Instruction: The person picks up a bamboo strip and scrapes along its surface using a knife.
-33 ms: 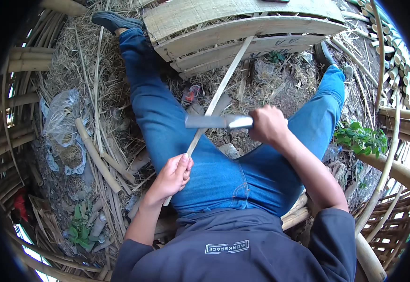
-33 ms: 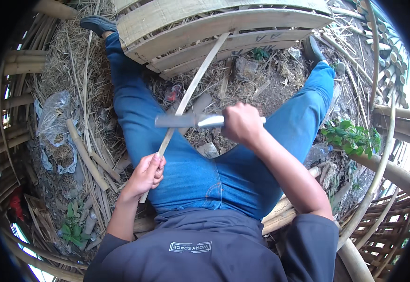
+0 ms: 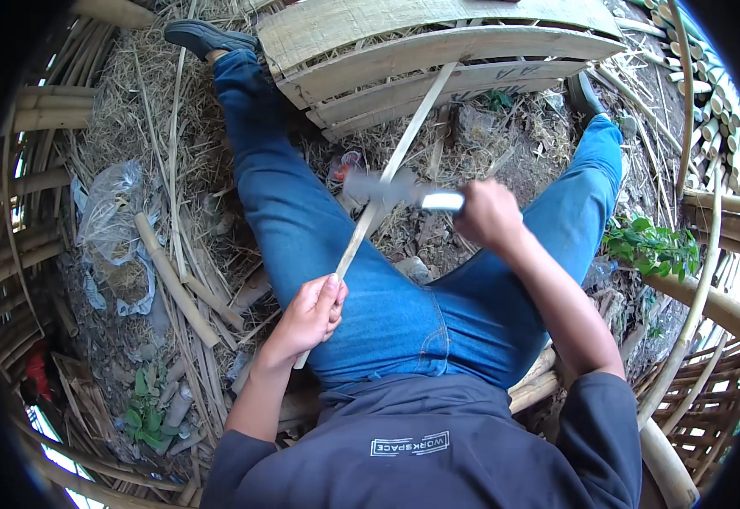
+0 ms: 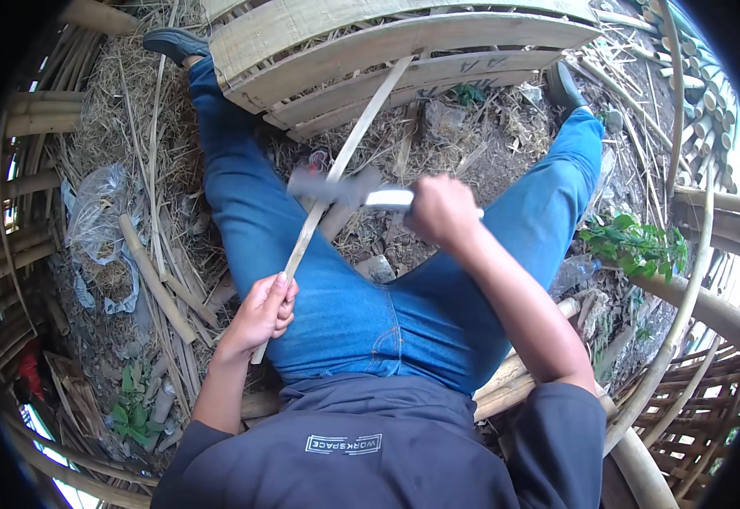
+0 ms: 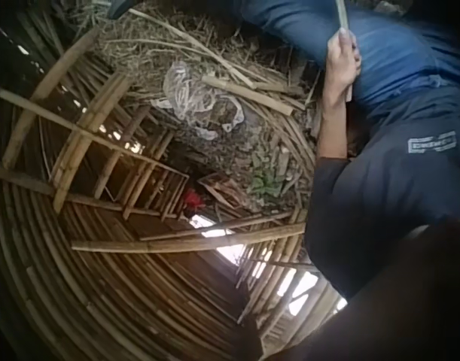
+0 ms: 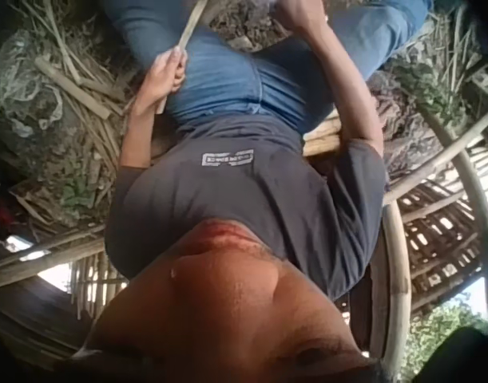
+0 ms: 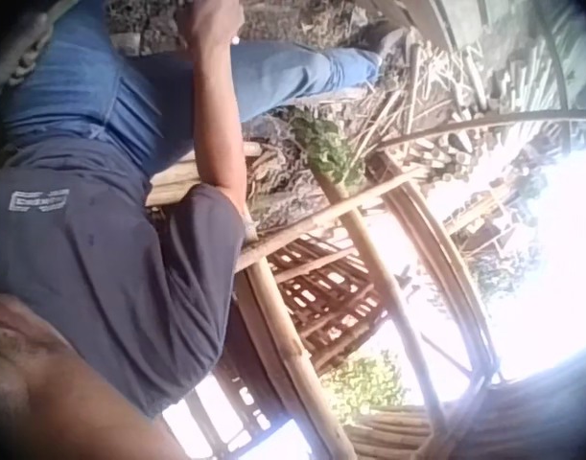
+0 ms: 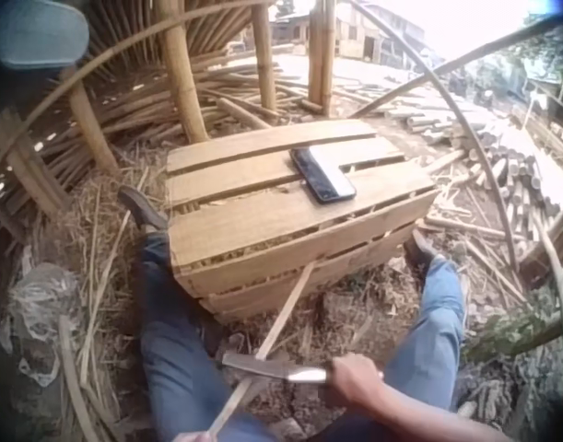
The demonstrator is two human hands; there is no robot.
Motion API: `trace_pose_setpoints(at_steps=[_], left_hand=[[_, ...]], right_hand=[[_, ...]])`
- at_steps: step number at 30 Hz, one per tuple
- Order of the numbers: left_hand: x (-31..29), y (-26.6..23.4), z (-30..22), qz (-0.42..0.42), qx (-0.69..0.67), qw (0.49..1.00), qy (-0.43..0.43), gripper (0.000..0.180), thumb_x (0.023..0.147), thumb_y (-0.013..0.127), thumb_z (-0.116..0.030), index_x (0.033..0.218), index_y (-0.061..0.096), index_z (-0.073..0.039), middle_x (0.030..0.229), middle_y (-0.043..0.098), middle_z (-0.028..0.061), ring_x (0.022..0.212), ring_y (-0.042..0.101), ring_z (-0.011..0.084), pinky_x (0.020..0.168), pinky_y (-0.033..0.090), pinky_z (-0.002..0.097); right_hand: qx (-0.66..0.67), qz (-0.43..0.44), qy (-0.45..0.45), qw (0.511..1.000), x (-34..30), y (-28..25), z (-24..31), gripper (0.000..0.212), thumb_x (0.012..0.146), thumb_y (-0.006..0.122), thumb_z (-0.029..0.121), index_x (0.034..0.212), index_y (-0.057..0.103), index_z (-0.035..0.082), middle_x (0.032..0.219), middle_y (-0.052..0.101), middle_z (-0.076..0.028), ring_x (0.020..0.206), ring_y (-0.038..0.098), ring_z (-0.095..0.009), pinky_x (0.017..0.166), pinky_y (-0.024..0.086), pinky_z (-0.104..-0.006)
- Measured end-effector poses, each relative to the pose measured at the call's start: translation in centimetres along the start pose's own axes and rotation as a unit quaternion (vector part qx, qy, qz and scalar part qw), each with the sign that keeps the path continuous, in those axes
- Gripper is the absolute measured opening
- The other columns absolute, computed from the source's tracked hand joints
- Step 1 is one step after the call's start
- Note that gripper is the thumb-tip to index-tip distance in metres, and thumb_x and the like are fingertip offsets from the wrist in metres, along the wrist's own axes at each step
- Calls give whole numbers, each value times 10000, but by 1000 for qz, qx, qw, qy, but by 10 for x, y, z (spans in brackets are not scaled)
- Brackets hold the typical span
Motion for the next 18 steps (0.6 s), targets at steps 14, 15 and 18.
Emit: trace_pose_setpoints(at_steps=[14,15,18], left_hand=[[4,1,4,-26,76,996,42,392,1052,337,-395,835,425,-80,568,310,-70,417,265,10,359,220,192],[4,0,3,-34,93,993,61,394,1053,335,-390,832,427,-77,566,311,-70,415,270,11,358,224,193],[5,2,1,-35,107,992,53,397,1057,327,-375,826,431,-70,565,330,-65,413,280,13,357,234,196]], right_hand=[[-77,22,-58,995,6,-30,8,168,639,629,95,757,698,-4,695,656,-236,667,678,-399,652,569,-470],[-44,-9,-25,999,14,-32,-1,166,632,641,106,745,692,-4,684,652,-235,666,679,-392,653,567,-470],[-50,-112,16,992,33,-49,-31,149,632,650,105,726,680,-6,695,656,-231,654,679,-377,657,566,-456]])
Point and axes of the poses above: each hand's wrist, its own x-axis towards the middle knuckle, its own y-axis out of the palm, z = x × y, the point moved 6 cm from there along x, towards the middle knuckle
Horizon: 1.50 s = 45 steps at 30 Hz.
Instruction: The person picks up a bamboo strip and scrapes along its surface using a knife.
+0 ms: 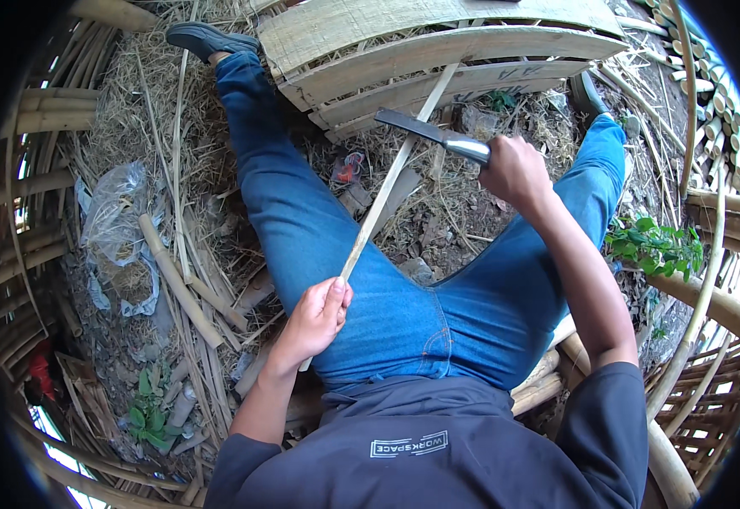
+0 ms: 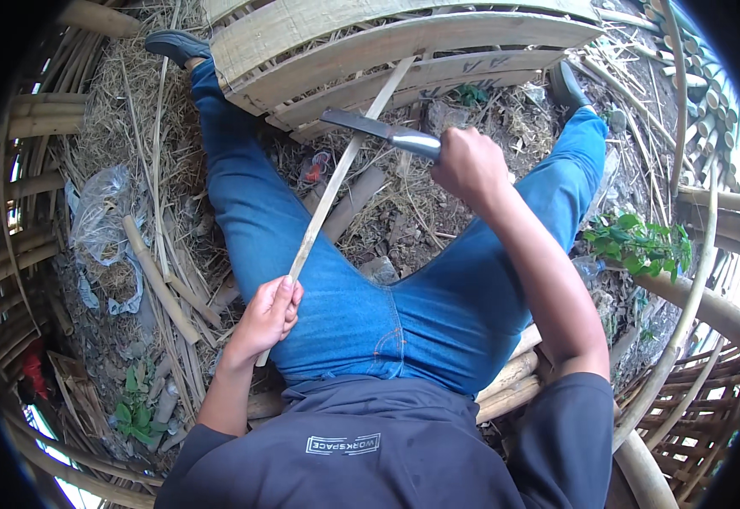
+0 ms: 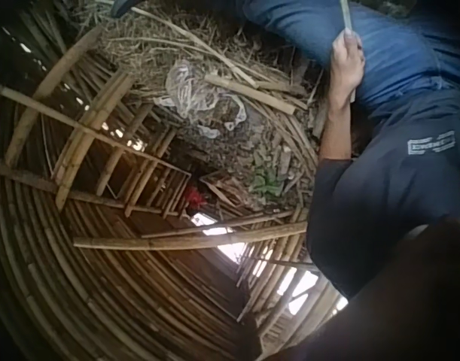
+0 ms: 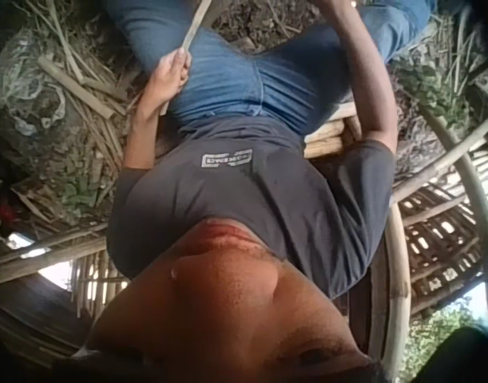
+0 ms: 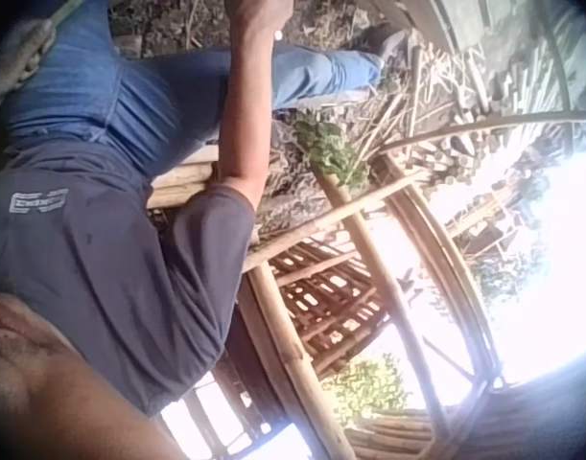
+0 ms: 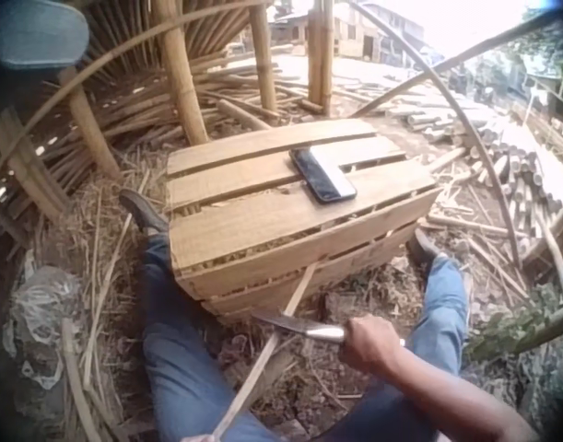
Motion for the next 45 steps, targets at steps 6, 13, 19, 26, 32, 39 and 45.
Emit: trace_pose_setpoints(at_steps=[6,13,19,26,32,39,45], left_hand=[[-2,-2,-2,-5,23,1000,8,399,1061,319,-360,830,445,-59,560,338,-66,416,284,11,360,242,195],[-4,-1,-3,1,4,1000,3,386,1063,316,-349,850,443,-54,562,327,-74,422,269,5,365,236,192],[-1,-1,-1,9,-29,1000,-4,389,1057,325,-377,847,433,-68,563,296,-82,423,248,6,367,199,191],[-2,-3,0,46,-109,991,-63,395,1053,326,-402,836,418,-85,571,292,-86,425,243,1,363,190,187],[-2,-7,-2,16,-57,997,-41,394,1056,324,-385,845,437,-72,573,320,-81,426,267,2,365,217,185],[-2,-5,-2,-19,10,1000,-14,427,1054,360,-351,787,488,-43,544,418,-29,485,399,48,460,336,242],[-1,-5,0,-20,10,1000,19,409,1056,338,-374,833,458,-53,556,344,-71,417,288,11,366,231,194]], right_hand=[[-37,74,-44,996,-3,-5,7,152,633,653,113,728,682,-2,705,654,-232,686,677,-383,664,562,-459],[-31,113,-77,990,-12,-3,19,138,673,615,90,733,681,-15,690,649,-238,682,674,-395,686,562,-463],[7,164,-144,976,-51,19,57,136,637,613,112,697,676,7,640,633,-233,629,665,-397,648,563,-481],[65,117,-95,986,-75,35,62,133,615,630,131,693,674,33,657,642,-221,641,667,-392,636,563,-464],[35,109,-76,990,-70,31,56,132,609,628,129,708,669,52,633,631,-198,620,654,-380,626,550,-467],[49,55,-24,997,-59,25,35,127,634,620,112,737,679,68,618,625,-188,623,653,-379,652,558,-463],[30,100,-91,990,-58,32,55,113,614,626,121,680,672,41,644,641,-214,629,670,-383,615,559,-458]])
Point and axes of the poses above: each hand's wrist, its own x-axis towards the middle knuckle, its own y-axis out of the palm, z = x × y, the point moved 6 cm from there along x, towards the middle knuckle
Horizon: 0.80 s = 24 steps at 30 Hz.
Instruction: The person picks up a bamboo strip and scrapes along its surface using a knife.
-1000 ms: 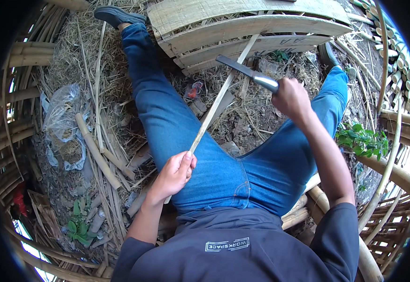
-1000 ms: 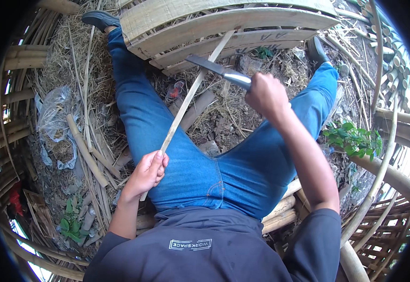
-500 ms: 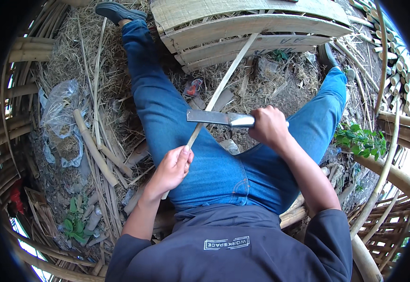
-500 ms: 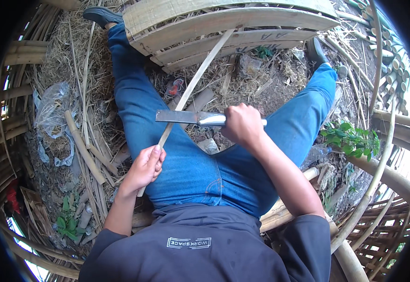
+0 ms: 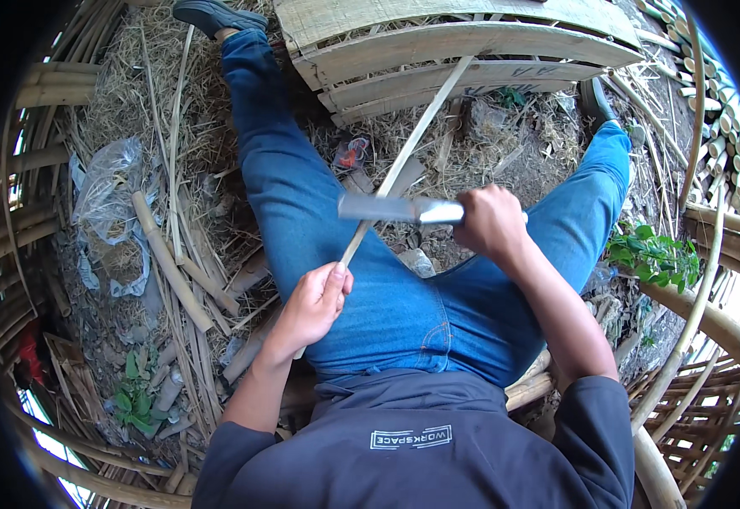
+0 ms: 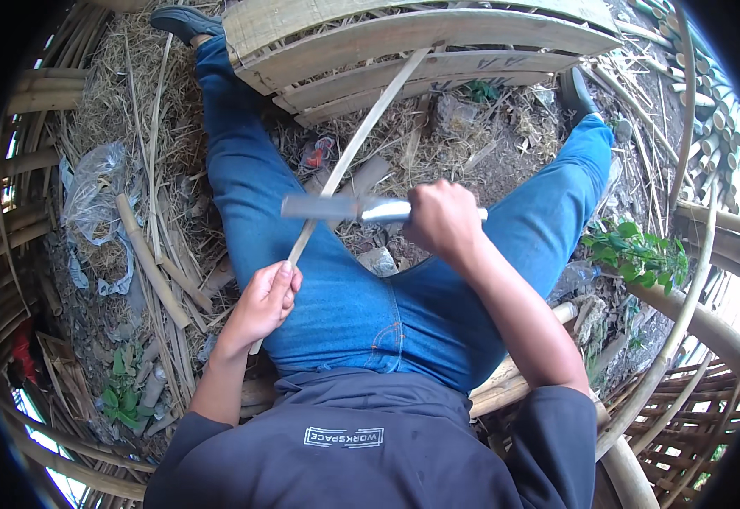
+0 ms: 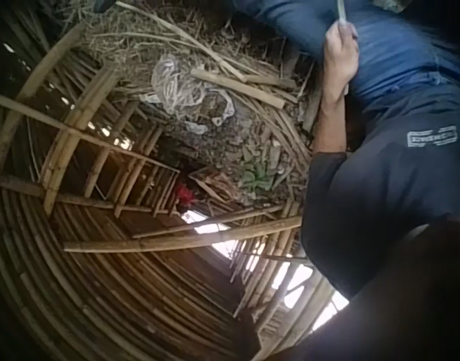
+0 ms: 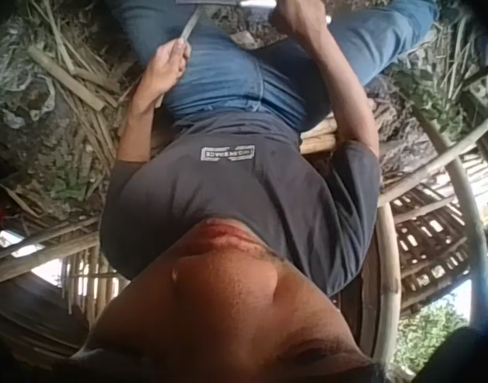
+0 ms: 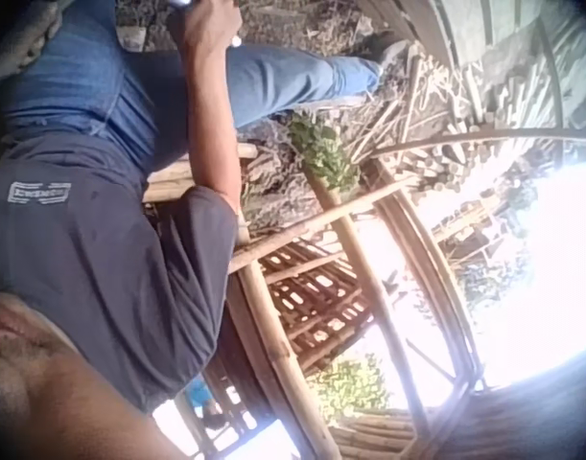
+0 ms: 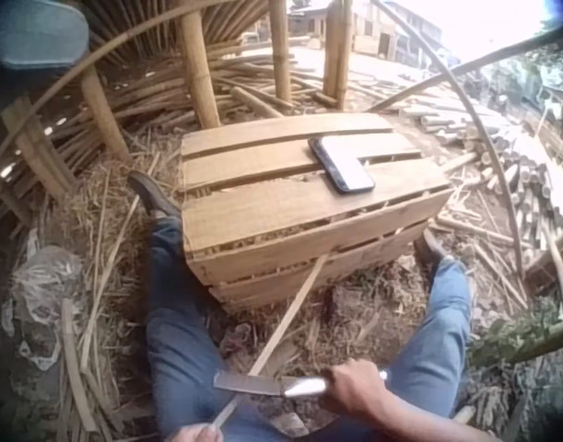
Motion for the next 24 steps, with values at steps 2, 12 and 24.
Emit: trace_pose_setpoints(at_steps=[2,12,24], left_hand=[[-1,1,-6,0,8,1000,-4,411,1056,340,-371,829,461,-52,558,348,-68,433,301,15,383,248,198],[-2,9,-7,-72,153,984,63,443,1053,361,-365,770,479,-44,565,410,-22,507,397,54,467,341,247],[5,4,-2,-33,99,994,35,449,1051,351,-390,768,461,-60,568,403,-38,484,375,43,441,325,225]], right_hand=[[-5,-31,15,999,4,-7,-4,113,617,616,111,681,674,37,644,639,-219,625,668,-383,613,559,-457],[-17,10,4,1000,0,-25,1,113,618,612,95,680,676,25,649,644,-219,623,671,-378,630,562,-460],[-15,-45,76,996,16,-22,-40,114,641,615,94,693,675,12,658,644,-225,641,671,-386,642,560,-451]])
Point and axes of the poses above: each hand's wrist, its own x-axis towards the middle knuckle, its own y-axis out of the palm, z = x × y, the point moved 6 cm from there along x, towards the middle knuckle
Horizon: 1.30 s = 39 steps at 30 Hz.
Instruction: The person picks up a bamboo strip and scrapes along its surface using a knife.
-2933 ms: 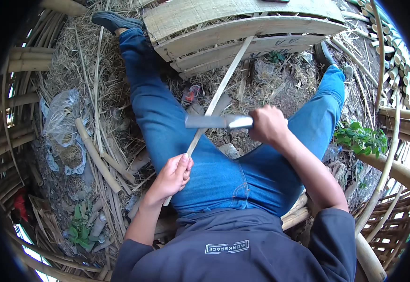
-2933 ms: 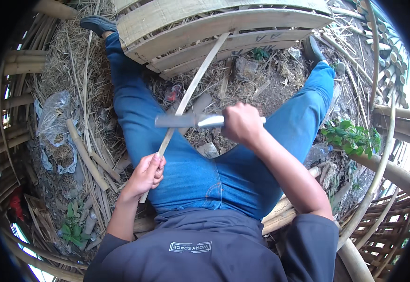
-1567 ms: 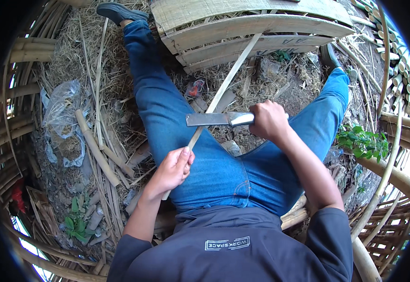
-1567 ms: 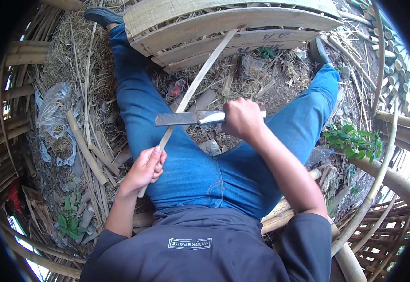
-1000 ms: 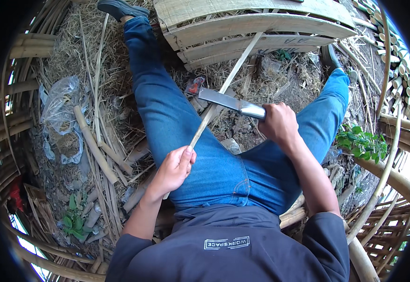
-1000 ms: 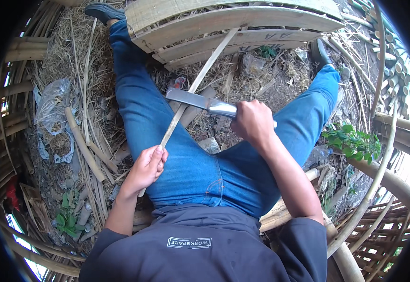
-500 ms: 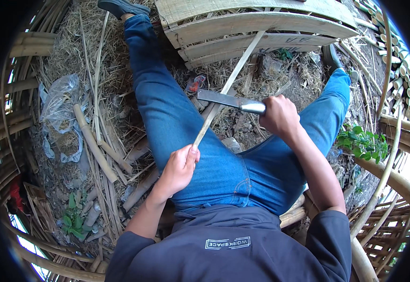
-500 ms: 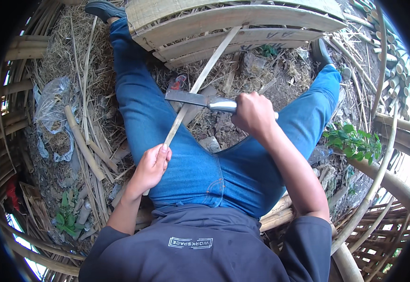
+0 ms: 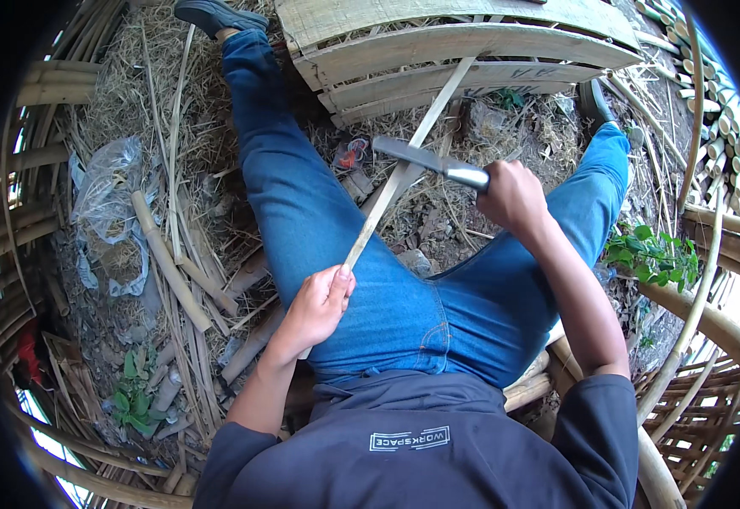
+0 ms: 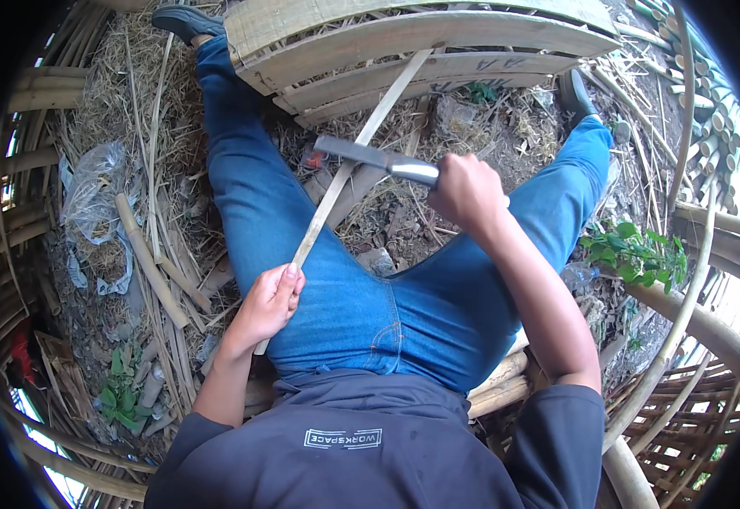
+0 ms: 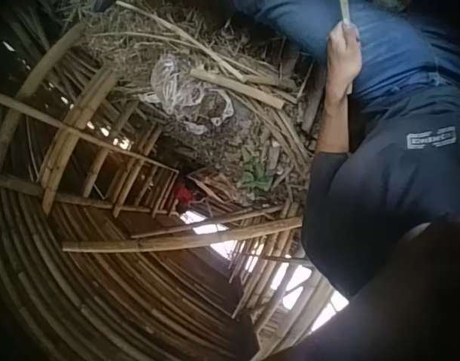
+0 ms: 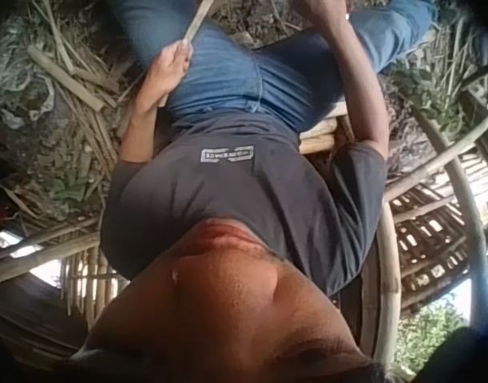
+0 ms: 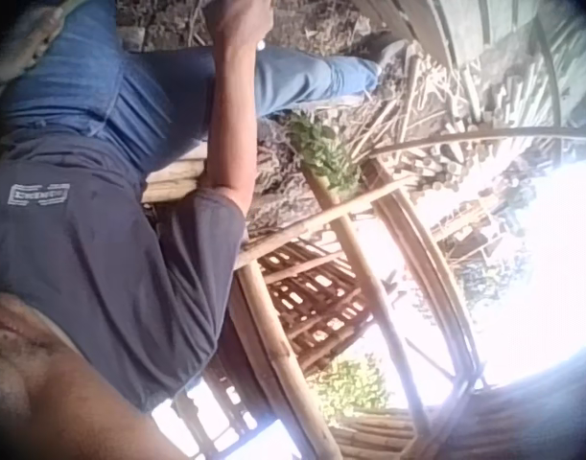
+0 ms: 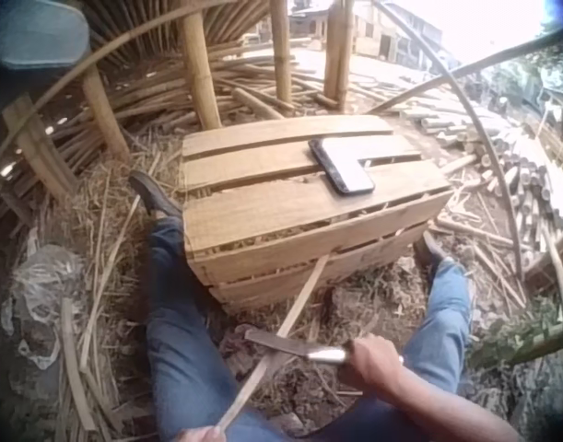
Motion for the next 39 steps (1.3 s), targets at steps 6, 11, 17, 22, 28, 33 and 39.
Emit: trace_pose_setpoints(at_steps=[6,11,17,22,28,33,39], left_hand=[[-5,0,3,30,-51,998,-27,408,1057,335,-365,822,472,-61,567,377,-62,458,334,16,410,288,193],[-6,1,-4,64,-99,992,-46,382,1061,326,-340,890,492,-41,591,380,-66,476,346,3,390,258,181],[-12,-7,-37,-30,52,997,42,279,1028,440,-216,1033,572,29,766,565,78,563,526,126,469,441,284],[5,-9,-81,-164,313,904,240,199,936,530,-78,1068,577,64,906,618,218,773,595,397,747,487,427],[52,10,-23,23,11,998,50,260,1050,376,-224,1001,517,-12,682,522,24,536,487,53,462,393,225],[58,11,-8,-18,-16,996,81,285,1057,375,-254,974,524,-25,614,413,-27,496,353,31,434,299,214],[61,8,-13,-21,-8,996,87,324,1059,367,-274,936,527,-20,581,366,-48,473,325,28,427,282,213]], right_hand=[[-17,111,-97,989,-28,-6,46,134,703,684,151,788,653,52,663,638,-175,669,658,-370,658,537,-473],[103,63,-109,987,-30,-7,49,287,800,721,297,864,602,44,692,640,-167,702,646,-379,646,501,-483],[108,82,-93,986,-30,-4,51,308,836,699,328,871,624,31,700,642,-180,699,643,-384,650,500,-485],[125,90,-89,984,-33,-9,51,343,811,707,364,820,644,26,650,629,-184,674,647,-380,656,509,-473],[79,107,-84,988,-30,2,50,340,782,714,372,839,684,38,642,639,-180,668,660,-364,673,534,-455],[25,75,-74,994,-27,9,45,194,730,690,243,804,684,64,676,651,-187,668,663,-367,662,546,-459],[-14,1,-76,997,-12,12,30,88,683,615,108,690,675,44,640,643,-211,602,672,-366,578,556,-453]])
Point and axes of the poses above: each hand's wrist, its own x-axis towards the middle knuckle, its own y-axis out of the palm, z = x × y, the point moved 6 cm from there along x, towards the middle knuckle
